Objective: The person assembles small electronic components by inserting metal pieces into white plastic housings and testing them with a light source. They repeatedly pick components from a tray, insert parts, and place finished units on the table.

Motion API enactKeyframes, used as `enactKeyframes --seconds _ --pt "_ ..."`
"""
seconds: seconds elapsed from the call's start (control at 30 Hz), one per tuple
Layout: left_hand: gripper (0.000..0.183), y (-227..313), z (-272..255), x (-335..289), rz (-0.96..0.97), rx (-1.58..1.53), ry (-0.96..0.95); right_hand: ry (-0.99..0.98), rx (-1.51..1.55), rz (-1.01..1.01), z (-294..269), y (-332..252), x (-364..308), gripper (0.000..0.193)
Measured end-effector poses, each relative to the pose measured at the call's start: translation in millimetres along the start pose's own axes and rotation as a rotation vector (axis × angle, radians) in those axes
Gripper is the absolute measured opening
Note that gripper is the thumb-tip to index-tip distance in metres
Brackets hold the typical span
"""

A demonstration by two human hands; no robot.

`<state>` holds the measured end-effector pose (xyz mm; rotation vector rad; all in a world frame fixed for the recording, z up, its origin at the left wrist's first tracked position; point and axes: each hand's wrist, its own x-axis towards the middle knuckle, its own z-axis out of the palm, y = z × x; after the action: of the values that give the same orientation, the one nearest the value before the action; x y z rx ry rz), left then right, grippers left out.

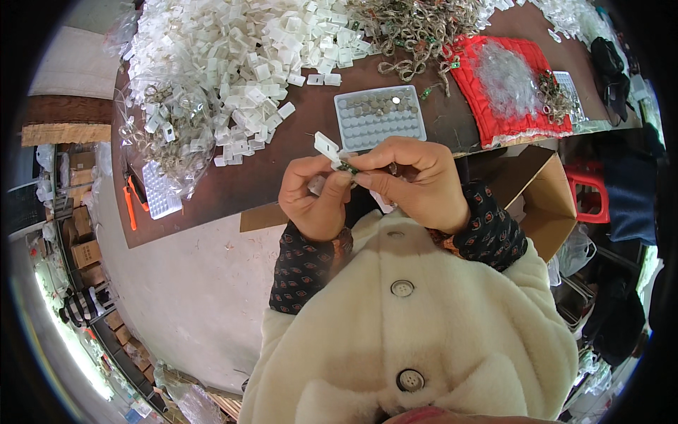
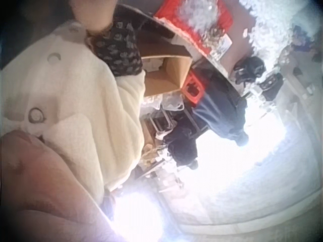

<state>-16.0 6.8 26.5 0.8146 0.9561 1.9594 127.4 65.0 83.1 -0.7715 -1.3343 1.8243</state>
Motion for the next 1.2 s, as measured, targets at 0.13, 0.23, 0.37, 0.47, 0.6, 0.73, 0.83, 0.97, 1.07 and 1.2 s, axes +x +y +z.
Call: enactKeyframes --seconds 0.13,0.23,0.37,0.47,0.6,0.73,0.83,0.97,1.07,1.2 --pt "0.021 -3 3 -2 -0.062 -0.112 0.004 -0.023 0.019 0.079 -2 -1 3 0.017" --pt "0.021 0 -2 -1 -0.044 -0.026 -0.067 -0.079 0.011 0.162 -10 -7 1 0.021" --pt "0.022 -4 -3 0 0.054 -0.018 -0.054 -0.054 0.025 0.025 -3 1 -2 0.023" --pt "0.022 -8 3 -3 0.047 -0.148 0.01 0.052 -0.212 -0.417 11 19 5 0.014" --pt "0.021 -8 13 -7 -0.03 -0.198 0.11 0.063 -0.337 -0.289 8 22 2 0.019" --pt "0.022 -7 15 -9 -0.077 -0.242 0.146 0.117 -0.422 -0.329 8 13 2 0.021" --pt "0.021 -7 11 -9 -0.026 -0.172 0.064 0.108 -0.497 -0.333 8 5 2 0.019" --pt "0.022 -9 7 -9 0.03 -0.023 0.022 0.073 -0.487 -0.316 4 4 -1 0.013" --pt "0.018 -10 5 -10 -0.096 -0.117 0.086 0.075 -0.301 -0.215 6 14 1 0.016" --pt "0.015 -8 2 -12 -0.199 -0.247 0.071 0.065 -0.13 -0.159 9 27 1 0.021"
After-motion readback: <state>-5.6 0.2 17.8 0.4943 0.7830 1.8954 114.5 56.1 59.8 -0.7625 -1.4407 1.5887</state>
